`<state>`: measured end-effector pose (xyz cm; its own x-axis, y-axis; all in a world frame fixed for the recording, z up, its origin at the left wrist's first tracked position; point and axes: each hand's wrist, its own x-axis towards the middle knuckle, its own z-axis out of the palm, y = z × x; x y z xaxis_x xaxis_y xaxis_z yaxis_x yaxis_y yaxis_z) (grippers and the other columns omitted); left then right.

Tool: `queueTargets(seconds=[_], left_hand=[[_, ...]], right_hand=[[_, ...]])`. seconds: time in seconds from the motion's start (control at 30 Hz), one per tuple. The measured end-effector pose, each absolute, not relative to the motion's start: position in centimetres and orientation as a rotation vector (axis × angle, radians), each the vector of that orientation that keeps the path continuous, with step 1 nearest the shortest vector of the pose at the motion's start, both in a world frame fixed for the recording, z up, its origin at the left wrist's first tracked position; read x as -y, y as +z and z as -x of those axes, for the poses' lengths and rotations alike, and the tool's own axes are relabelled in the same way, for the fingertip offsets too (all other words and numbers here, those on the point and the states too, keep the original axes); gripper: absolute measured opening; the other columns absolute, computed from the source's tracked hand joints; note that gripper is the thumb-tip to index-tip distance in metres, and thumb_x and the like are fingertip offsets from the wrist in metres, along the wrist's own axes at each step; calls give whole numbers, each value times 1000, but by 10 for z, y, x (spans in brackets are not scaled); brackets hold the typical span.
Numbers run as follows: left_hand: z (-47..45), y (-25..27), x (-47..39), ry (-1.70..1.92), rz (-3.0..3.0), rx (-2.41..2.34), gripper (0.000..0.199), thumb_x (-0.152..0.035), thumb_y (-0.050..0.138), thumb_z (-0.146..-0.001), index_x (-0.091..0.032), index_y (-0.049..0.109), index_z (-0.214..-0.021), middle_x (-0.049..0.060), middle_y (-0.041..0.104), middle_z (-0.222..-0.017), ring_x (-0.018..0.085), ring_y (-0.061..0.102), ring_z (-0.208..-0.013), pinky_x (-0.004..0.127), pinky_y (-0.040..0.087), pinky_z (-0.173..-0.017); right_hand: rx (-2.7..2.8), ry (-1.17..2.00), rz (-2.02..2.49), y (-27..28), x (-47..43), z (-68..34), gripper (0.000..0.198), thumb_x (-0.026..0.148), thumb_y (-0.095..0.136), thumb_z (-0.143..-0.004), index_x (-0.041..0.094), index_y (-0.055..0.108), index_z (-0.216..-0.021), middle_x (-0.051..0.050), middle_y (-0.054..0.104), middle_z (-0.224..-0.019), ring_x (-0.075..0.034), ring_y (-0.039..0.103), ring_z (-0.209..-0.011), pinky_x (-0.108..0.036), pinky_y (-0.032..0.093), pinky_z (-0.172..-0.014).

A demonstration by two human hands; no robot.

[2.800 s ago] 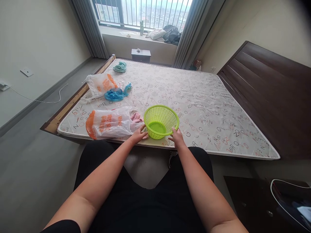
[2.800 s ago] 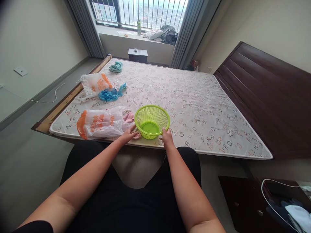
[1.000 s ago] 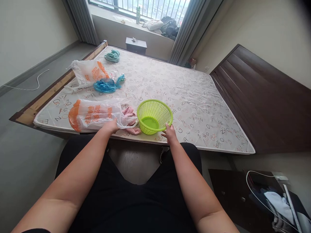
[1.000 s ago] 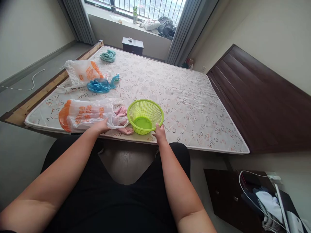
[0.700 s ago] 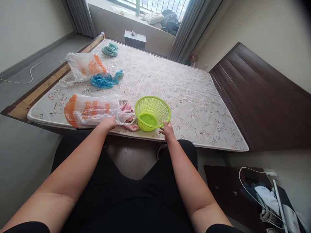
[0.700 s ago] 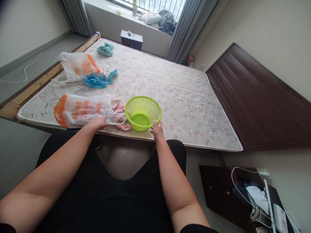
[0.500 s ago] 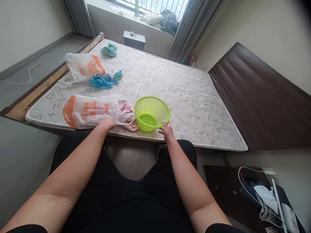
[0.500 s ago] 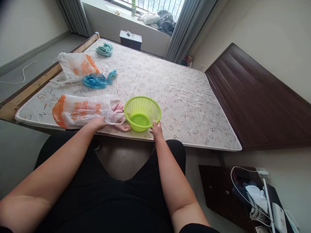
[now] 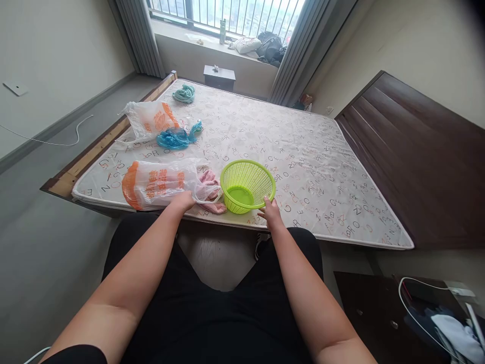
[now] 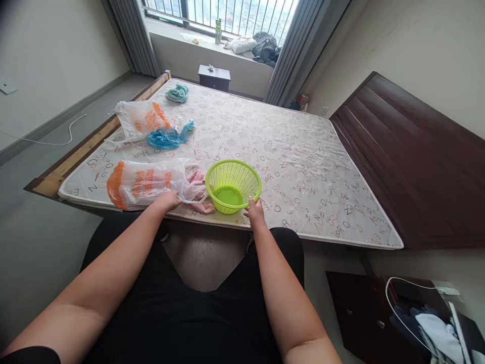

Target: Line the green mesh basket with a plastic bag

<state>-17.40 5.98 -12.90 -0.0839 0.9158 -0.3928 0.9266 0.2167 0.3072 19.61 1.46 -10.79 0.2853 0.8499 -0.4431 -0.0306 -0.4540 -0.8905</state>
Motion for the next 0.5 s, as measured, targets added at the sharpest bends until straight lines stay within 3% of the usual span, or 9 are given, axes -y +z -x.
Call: queueTargets(seconds=[0.33, 0.5], left_hand=[[178, -127, -61, -45, -1654, -2051, 28, -30, 66, -80, -19, 77, -104, 16, 80, -103, 33, 73, -104, 36, 54, -87], [181, -117, -61, 100, -1658, -2148, 25, -26, 66, -79, -21, 76, -101, 14, 79, -109, 32, 72, -106, 35, 53, -89]], right_hand=[[766, 1285, 1694, -112, -16, -199, 44, 51, 53, -97, 32, 54, -137, -8, 65, -140, -23, 76, -101, -31, 63, -71], [771, 1287, 1692, -109, -15, -198, 44, 52, 54, -97, 33, 55, -136, -8, 66, -138, -23, 76, -101, -32, 64, -73]])
